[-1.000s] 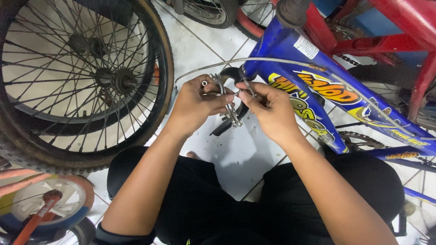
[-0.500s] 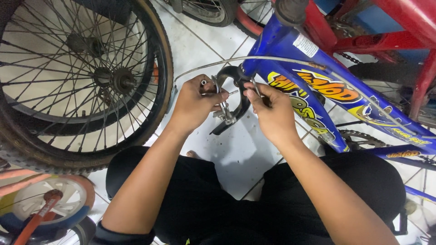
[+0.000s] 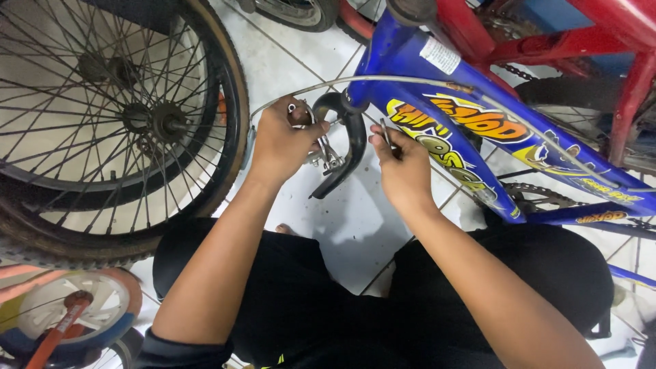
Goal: The person sits on the floor and uses a wrench to tighten a bolt on a bicycle brake caliper. They then pick up a brake arm and attach it to the caliper, continuing to adjust the assembly with the wrench.
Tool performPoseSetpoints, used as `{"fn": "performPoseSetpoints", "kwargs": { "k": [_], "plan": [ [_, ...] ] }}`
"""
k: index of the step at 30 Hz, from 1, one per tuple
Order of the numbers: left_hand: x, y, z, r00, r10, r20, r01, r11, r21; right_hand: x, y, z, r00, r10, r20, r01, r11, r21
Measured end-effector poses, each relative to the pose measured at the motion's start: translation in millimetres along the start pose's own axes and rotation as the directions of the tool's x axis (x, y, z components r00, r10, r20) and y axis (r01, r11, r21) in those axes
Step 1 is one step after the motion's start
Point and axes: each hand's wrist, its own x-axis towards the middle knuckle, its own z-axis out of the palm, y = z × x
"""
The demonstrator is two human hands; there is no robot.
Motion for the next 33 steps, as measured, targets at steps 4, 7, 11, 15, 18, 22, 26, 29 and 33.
{"fn": "performPoseSetpoints", "kwargs": {
  "k": [4, 7, 11, 15, 18, 22, 26, 29, 33],
  "plan": [
    [3.1, -2.0, 0.3, 1.0, 0.009, -0.017, -0.008, 1.0, 0.011, 10.3, 8.9, 8.1, 1.0, -0.002, -0.002, 0.002, 0.998, 0.07],
    [4.3, -1.4, 3.9, 1.0, 0.011, -0.02, -0.011, 1.0, -0.021, 16.3, 12.3, 13.8, 1.0, -0.001, 0.002, 0.001, 0.994, 0.113],
    [10.4, -10.3, 4.6, 0.999, 0.023, -0.033, -0.023, 1.0, 0.009, 15.4, 3.9, 19.1, 1.0, -0.018, -0.011, 0.02, 0.988, 0.15],
    [7.1, -2.7, 6.0, 0.999, 0.03, -0.011, -0.03, 0.999, -0.037, 8.3, -5.8, 22.0, 0.999, 0.044, -0.007, -0.04, 0.948, 0.317],
    [5.3, 1.3, 9.0, 1.0, 0.018, 0.014, -0.016, 0.997, -0.08, 7.0, -8.6, 23.2, 0.996, 0.084, 0.028, -0.088, 0.915, 0.393],
    [14.4, -10.2, 16.6, 0.998, -0.008, 0.057, 0.015, 0.992, -0.123, -2.2, -29.2, 23.6, 0.992, 0.116, 0.043, -0.122, 0.859, 0.497],
    [15.1, -11.1, 18.3, 0.999, 0.017, 0.034, -0.013, 0.994, -0.108, 1.1, -30.1, 30.0, 0.99, 0.143, 0.02, -0.133, 0.85, 0.51],
    [13.8, -13.1, 16.1, 1.0, 0.013, 0.023, -0.011, 0.993, -0.115, 3.5, -28.2, 33.3, 0.988, 0.154, 0.007, -0.133, 0.832, 0.539],
    [8.7, -4.8, 14.4, 0.997, -0.05, 0.052, 0.064, 0.944, -0.322, -6.4, -51.3, 30.4, 0.985, 0.172, -0.01, -0.137, 0.817, 0.559]
  ]
}}
